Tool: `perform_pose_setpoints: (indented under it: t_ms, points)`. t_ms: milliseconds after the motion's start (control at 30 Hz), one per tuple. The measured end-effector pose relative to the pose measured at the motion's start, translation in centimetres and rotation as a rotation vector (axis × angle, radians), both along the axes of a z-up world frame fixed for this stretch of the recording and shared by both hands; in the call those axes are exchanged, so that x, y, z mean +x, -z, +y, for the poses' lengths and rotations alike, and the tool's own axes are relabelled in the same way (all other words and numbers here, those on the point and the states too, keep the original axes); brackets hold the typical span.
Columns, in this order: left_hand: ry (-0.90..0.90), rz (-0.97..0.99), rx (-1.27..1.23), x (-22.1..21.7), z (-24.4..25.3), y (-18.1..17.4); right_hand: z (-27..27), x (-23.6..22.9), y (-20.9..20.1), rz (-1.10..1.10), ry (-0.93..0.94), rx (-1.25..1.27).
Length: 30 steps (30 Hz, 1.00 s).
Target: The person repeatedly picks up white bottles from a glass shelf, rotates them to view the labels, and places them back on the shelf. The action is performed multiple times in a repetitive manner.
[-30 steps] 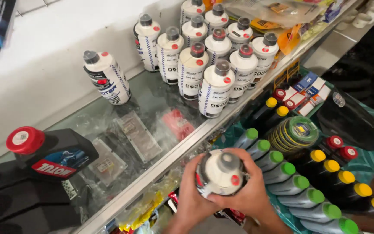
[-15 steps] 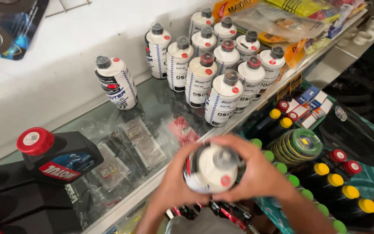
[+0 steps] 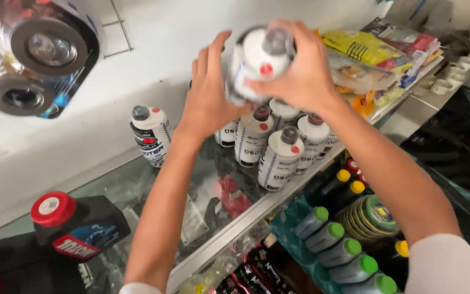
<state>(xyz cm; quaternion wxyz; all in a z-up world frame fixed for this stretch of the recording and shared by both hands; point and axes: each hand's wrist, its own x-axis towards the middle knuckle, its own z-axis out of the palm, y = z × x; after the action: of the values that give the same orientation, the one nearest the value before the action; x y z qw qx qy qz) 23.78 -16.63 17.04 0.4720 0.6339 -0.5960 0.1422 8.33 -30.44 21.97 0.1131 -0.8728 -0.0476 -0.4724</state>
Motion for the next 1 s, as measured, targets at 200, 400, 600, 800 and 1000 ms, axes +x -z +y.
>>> perform_pose_setpoints:
  t_ms: [200, 400, 600, 800, 1000]
  points:
    - [-0.04, -0.025, -0.291, 4.9, -7.8, -0.2, -5.6, 7.2, 0.4, -0.15, 0.017, 0.02]
    - [-0.014, 0.049, -0.236, 9.7, -12.7, 3.3, -10.6, 11.6, 2.7, -0.078, -0.004, 0.135]
    - [-0.056, 0.147, -0.145, 10.7, -14.4, 6.0, -13.3, 14.0, 5.8, 0.061, 0.078, 0.255]
    - [-0.199, 0.174, 0.037, 12.2, -15.5, 9.1, -13.3, 15.6, 8.3, 0.18, 0.116, 0.363]
    - [-0.387, 0.081, 0.262, 15.3, -17.4, 11.8, -15.6, 18.1, 11.3, 0.324, 0.145, 0.38]
